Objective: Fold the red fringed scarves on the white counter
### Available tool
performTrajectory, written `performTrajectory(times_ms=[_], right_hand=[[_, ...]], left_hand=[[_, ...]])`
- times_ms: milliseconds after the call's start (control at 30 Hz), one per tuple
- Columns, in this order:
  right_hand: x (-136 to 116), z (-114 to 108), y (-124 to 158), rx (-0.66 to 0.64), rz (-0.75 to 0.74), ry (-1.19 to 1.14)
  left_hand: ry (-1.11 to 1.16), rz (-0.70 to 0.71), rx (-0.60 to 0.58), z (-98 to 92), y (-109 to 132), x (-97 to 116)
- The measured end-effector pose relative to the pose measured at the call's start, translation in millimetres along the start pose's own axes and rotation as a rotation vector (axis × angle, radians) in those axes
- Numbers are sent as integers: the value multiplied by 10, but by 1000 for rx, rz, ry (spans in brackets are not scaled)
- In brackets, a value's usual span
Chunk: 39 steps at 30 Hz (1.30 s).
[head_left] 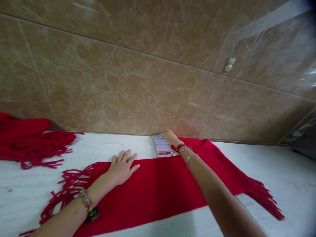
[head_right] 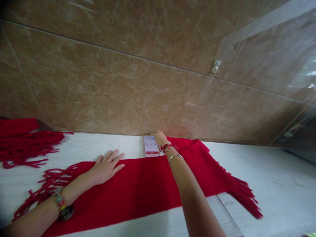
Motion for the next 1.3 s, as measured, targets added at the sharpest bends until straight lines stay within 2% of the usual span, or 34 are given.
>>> performTrajectory(times_ms=[233,433,733,1000,1300], right_hand=[[14,163,-61,-70,124,-38],[35,127,0,-71,165,-74],[20,140,23,-95,175,-84],[53,63,87,-81,178,-80],[58,184,203,-113,139,-98]], left_hand=[[-21,-6,-2,-44,16,56],[-27,-12,-10,-47,26,56],[-5,-9,1,-39,29,53],[-7,-1,-2,-34,18,52],[2,-27,-29,-26,22,45]])
Point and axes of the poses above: each hand's wrist, its own y-axis away from the middle knuckle, its own z-axis out of the palm, x = y × z, the point moved 9 cm from there along -y, towards the middle knuckle, and after that the axes turned 8 degrees about y, right-handed, at the moved point
